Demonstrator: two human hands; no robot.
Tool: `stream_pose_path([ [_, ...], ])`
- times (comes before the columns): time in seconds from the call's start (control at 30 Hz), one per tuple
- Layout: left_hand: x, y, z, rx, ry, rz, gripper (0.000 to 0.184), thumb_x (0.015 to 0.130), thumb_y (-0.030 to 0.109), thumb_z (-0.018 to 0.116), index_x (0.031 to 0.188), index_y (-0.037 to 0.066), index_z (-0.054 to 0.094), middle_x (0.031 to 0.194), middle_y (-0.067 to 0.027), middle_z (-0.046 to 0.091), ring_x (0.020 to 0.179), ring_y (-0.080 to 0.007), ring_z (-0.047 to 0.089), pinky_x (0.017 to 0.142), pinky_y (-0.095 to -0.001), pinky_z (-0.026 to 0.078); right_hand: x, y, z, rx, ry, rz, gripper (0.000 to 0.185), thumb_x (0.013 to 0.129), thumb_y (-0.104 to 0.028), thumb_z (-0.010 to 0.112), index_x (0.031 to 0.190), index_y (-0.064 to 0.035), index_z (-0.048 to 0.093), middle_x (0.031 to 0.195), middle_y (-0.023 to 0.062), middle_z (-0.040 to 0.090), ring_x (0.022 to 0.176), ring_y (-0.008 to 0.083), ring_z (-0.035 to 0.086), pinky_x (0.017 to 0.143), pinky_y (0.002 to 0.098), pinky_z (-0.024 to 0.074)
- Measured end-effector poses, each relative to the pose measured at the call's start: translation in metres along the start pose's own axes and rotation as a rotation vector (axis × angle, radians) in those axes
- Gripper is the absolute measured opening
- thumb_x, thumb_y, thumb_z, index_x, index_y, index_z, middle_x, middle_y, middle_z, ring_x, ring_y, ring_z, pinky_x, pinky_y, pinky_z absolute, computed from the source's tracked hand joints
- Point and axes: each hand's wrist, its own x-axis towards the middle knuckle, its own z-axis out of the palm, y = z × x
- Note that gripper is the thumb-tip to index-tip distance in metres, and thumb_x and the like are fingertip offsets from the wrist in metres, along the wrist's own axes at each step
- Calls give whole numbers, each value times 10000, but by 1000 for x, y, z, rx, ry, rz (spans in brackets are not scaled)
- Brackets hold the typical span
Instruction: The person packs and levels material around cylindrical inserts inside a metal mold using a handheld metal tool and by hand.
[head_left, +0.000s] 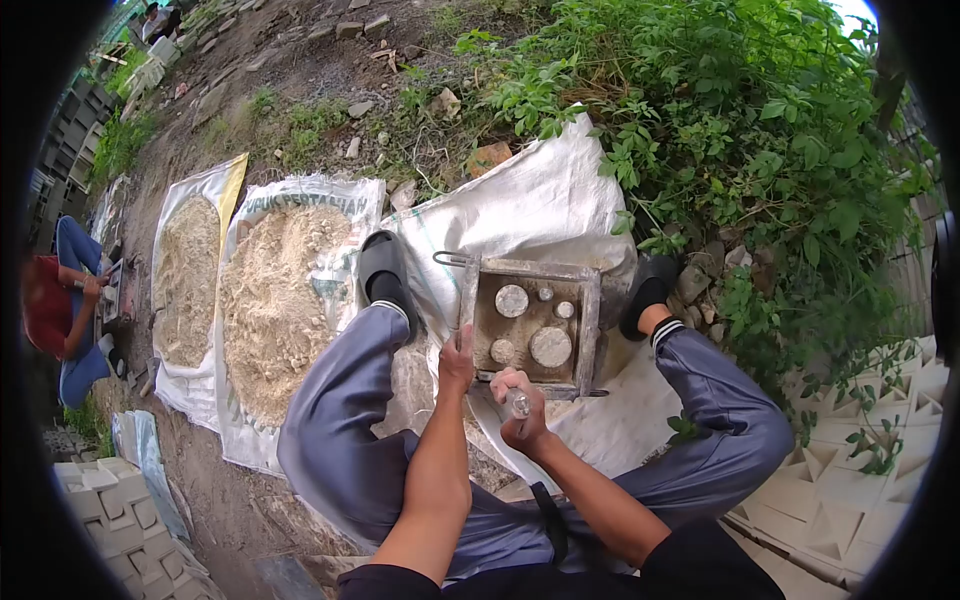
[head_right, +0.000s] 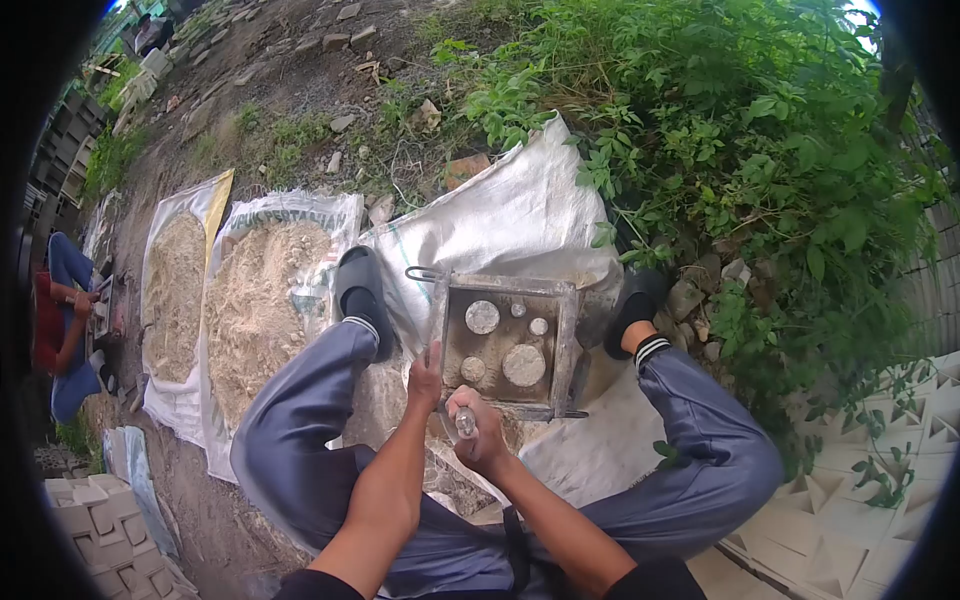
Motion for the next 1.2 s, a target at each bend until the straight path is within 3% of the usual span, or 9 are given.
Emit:
stream_pose_path([
  [0.17,4,-9,4,-8,14,0,668,923,576,398,1140,-21,604,1066,-258,624,1054,-388,577,910,-388,418,13,11,-5,103,56,111,468,972,-466,330,862,-24,439,743,57,428,672,141,421,622,278,368],
  [0.3,6,-7,3,-2,23,23,676,922,580,396,1122,-29,611,1064,-253,628,1054,-387,578,911,-388,420,3,10,2,9,42,6,502,967,-501,314,854,-30,444,724,57,435,634,133,417,593,278,366],
  [0.57,18,-19,3,147,-26,108,708,925,569,373,1225,-57,515,1169,-291,570,1118,-424,527,954,-422,401,23,-9,-13,-111,13,32,215,967,-217,381,986,-14,450,739,152,495,630,314,534,628,380,434],
  [0.67,4,15,5,483,114,15,658,914,443,447,1307,-78,366,1303,-299,448,1218,-457,415,1020,-486,343,40,-45,-38,-137,87,63,227,986,-206,349,932,-9,447,689,102,473,601,243,490,594,349,404],
  [0.7,6,22,4,490,117,17,658,914,443,447,1307,-78,366,1303,-299,448,1218,-457,415,1020,-486,343,48,-54,-47,-182,161,48,270,1005,-230,324,904,-16,455,687,66,457,585,176,449,563,322,386],
  [0.83,26,48,-3,772,123,222,585,799,282,592,1240,-69,437,1247,-283,464,1151,-440,465,1009,-478,362,80,-51,-94,-34,202,-3,314,1010,-282,373,853,-25,463,645,13,438,563,142,416,546,301,369],
  [1.03,19,113,-27,711,-151,367,414,816,267,581,1139,7,568,1113,-237,597,1069,-363,559,937,-422,432,63,-53,-124,-229,296,-33,308,969,-252,517,755,-32,486,601,-18,401,558,81,357,508,282,314],
  [1.1,8,122,-32,665,-324,404,363,833,221,546,1123,6,584,1031,-210,652,1006,-350,610,906,-418,457,64,-48,-128,-125,215,60,408,928,-293,580,688,30,510,536,100,449,527,141,370,510,351,335],
  [1.2,-12,115,-28,757,-377,412,371,820,172,522,1139,-11,571,1061,-233,638,1020,-362,606,906,-408,461,57,-50,-128,-68,102,61,405,921,-244,570,645,41,485,513,113,386,540,126,317,500,346,316],
])
